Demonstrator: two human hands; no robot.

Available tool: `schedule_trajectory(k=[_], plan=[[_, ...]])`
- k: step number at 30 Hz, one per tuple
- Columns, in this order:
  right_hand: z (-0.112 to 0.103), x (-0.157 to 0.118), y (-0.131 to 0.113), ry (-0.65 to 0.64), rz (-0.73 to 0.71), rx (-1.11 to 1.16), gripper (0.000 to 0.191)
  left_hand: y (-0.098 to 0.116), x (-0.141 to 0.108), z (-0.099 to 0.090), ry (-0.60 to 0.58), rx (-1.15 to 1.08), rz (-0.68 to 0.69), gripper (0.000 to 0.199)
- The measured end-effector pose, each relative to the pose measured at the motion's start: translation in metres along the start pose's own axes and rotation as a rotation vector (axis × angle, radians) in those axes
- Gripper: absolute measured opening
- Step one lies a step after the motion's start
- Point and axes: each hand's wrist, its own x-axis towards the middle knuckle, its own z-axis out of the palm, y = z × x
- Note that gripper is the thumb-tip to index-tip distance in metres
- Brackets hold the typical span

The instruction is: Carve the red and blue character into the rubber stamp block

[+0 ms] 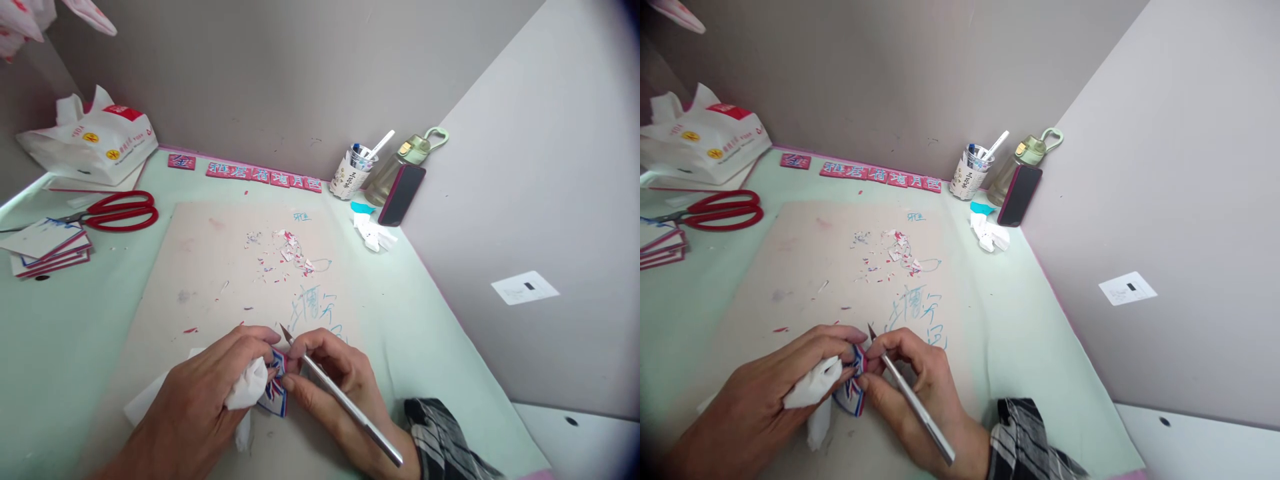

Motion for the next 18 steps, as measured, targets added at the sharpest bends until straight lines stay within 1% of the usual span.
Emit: schedule_trajectory(k=[3,5,6,8,10,11,15,18], plan=[[0.002,0.000,0.000,0.021,-0.017,-0.031,0.011,-0.002,-0.010,0.004,0.004,0.105,0.085,0.030],[0.002,-0.001,0.000,0.024,-0.028,-0.038,0.010,-0.003,-0.014,0.006,0.027,0.196,0.149,0.036],[0.003,-0.001,0.000,0.023,-0.031,-0.034,0.010,-0.002,-0.014,0.006,0.037,0.229,0.172,0.035],[0.003,-0.001,0.000,0.020,-0.021,-0.019,0.010,-0.001,-0.011,0.005,0.034,0.238,0.181,0.024],[0.004,0.000,-0.001,0.018,0.015,0.014,0.012,0.002,-0.004,0.003,0.003,0.175,0.139,0.013],[0.004,0.001,-0.002,0.016,0.038,0.041,0.014,0.003,-0.001,0.002,0.001,0.130,0.097,0.011],[0.005,0.004,-0.004,0.013,0.105,0.172,0.022,0.006,0.008,0.001,0.069,-0.014,-0.054,0.013],[0.005,0.006,-0.003,0.032,0.122,0.226,0.029,0.007,0.010,0.002,0.077,-0.048,-0.095,0.013]])
